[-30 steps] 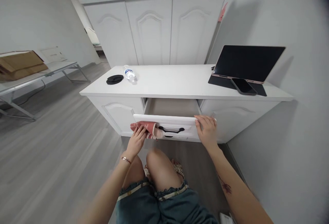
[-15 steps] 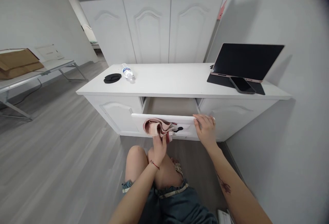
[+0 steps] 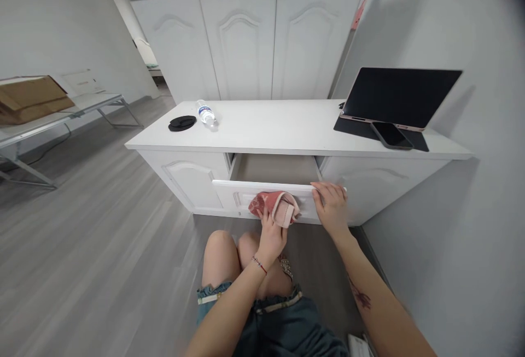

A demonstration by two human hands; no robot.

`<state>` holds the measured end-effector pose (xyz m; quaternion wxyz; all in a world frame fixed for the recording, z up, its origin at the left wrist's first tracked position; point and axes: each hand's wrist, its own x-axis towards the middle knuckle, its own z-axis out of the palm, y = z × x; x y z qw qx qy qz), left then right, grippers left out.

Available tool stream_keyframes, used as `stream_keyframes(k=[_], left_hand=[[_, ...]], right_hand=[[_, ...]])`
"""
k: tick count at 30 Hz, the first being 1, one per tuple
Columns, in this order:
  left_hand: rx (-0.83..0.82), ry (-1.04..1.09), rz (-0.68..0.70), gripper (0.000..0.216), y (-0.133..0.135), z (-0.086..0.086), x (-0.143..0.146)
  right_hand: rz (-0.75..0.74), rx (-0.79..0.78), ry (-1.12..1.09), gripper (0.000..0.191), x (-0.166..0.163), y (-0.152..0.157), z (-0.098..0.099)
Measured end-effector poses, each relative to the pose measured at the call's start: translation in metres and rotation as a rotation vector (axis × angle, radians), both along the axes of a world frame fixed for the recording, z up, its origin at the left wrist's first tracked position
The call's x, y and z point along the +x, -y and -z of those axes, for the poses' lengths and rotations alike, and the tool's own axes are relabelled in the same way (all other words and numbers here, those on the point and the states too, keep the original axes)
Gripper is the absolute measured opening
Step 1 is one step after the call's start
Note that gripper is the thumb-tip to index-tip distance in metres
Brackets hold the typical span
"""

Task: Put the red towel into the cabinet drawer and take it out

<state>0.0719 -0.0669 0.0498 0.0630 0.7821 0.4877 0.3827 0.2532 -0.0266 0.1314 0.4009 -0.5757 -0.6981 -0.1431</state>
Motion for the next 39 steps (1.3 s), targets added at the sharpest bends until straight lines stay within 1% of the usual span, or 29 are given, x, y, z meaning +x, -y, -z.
stream_keyframes(k=[4, 7, 9, 11, 13, 15, 16, 18, 22, 24, 25, 27, 29, 31, 33, 36, 39], left_hand=[[-0.019, -0.082, -0.009, 0.061, 0.006, -0.014, 0.002], [-0.048, -0.128, 0.034, 0.06, 0.009, -0.026, 0.008], [-0.069, -0.15, 0.106, 0.051, 0.01, -0.032, 0.014], [-0.1, -0.156, 0.206, 0.04, 0.012, -0.035, 0.022], [-0.144, -0.127, 0.328, 0.036, 0.016, -0.033, 0.03], [-0.203, -0.045, 0.431, 0.038, 0.022, -0.028, 0.038], [-0.245, 0.014, 0.46, 0.039, 0.025, -0.024, 0.042], [-0.369, 0.165, 0.467, 0.036, 0.033, -0.012, 0.049], [-0.751, 0.542, 0.38, 0.017, 0.049, 0.018, 0.064], [-0.916, 0.748, 0.331, 0.011, 0.057, 0.032, 0.07], [-0.985, 0.877, 0.32, 0.011, 0.061, 0.038, 0.073], [-1.119, 1.189, 0.303, 0.019, 0.069, 0.047, 0.074], [-1.229, 1.502, 0.261, 0.028, 0.075, 0.052, 0.072], [-1.289, 1.72, 0.184, 0.032, 0.078, 0.054, 0.066], [-1.295, 1.827, 0.129, 0.03, 0.078, 0.055, 0.061], [-1.274, 1.897, 0.085, 0.026, 0.075, 0.054, 0.055], [-1.279, 1.93, 0.057, 0.023, 0.073, 0.051, 0.054]], right_hand=[[-0.002, 0.008, 0.002, 0.027, 0.0, 0.0, 0.0], [-0.005, -0.004, 0.006, 0.028, 0.001, 0.0, 0.0], [-0.008, -0.014, 0.007, 0.028, 0.001, 0.0, 0.0], [-0.01, -0.022, 0.005, 0.029, 0.0, 0.001, -0.001], [-0.013, -0.031, 0.001, 0.03, 0.0, 0.002, -0.001], [-0.021, -0.036, 0.0, 0.03, 0.0, 0.002, -0.002], [-0.024, -0.034, -0.001, 0.03, 0.0, 0.001, -0.002], [-0.025, -0.032, -0.002, 0.03, 0.001, 0.0, -0.001], [-0.028, -0.006, -0.024, 0.028, 0.0, 0.004, -0.001], [-0.067, 0.034, -0.063, 0.029, -0.007, 0.011, 0.002], [-0.111, 0.044, -0.08, 0.03, -0.013, 0.016, 0.005], [-0.251, 0.01, -0.077, 0.031, -0.029, 0.025, 0.013], [-0.402, -0.094, -0.021, 0.032, -0.047, 0.031, 0.024], [-0.471, -0.189, 0.02, 0.032, -0.062, 0.032, 0.035], [-0.474, -0.229, 0.016, 0.031, -0.073, 0.028, 0.042], [-0.448, -0.229, -0.041, 0.026, -0.079, 0.018, 0.046], [-0.423, -0.228, -0.074, 0.024, -0.079, 0.01, 0.045]])
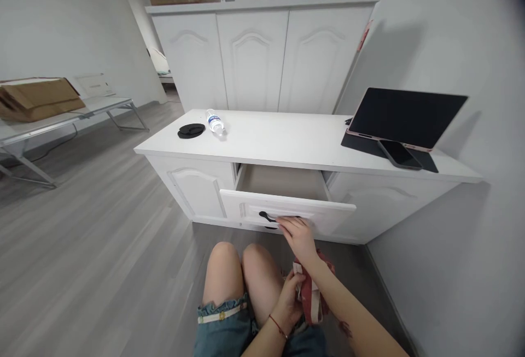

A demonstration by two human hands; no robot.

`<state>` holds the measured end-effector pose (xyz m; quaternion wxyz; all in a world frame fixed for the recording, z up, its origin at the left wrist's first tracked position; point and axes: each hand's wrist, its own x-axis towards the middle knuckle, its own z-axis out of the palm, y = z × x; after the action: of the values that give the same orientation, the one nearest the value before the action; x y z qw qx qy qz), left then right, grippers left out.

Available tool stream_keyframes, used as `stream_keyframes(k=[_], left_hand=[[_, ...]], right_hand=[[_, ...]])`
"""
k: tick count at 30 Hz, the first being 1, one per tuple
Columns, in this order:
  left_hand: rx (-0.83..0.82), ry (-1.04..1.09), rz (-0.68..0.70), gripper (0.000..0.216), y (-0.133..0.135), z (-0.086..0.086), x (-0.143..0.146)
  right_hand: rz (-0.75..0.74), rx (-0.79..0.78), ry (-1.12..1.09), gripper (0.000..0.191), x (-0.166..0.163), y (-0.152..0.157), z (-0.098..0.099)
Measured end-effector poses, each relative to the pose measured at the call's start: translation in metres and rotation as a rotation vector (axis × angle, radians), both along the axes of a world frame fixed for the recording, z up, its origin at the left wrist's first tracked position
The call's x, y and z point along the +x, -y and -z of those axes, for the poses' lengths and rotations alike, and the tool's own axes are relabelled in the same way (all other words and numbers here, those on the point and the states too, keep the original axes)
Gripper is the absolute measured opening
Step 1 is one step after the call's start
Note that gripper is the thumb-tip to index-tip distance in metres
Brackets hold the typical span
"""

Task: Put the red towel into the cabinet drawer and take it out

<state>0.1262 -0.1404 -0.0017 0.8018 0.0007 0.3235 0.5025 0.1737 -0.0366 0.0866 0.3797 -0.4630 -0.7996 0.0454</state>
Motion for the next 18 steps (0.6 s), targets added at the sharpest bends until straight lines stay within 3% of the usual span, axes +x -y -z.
stream_keyframes(k=[10, 18], left_hand=[[-0.057, 0.123, 0.034, 0.026, 0.0, 0.003, 0.0], [-0.095, 0.222, 0.137, 0.031, 0.0, 0.0, -0.002]], right_hand=[[0.022, -0.033, 0.004, 0.021, 0.0, -0.031, 0.001], [0.046, -0.072, -0.019, 0.021, 0.004, -0.079, -0.001]])
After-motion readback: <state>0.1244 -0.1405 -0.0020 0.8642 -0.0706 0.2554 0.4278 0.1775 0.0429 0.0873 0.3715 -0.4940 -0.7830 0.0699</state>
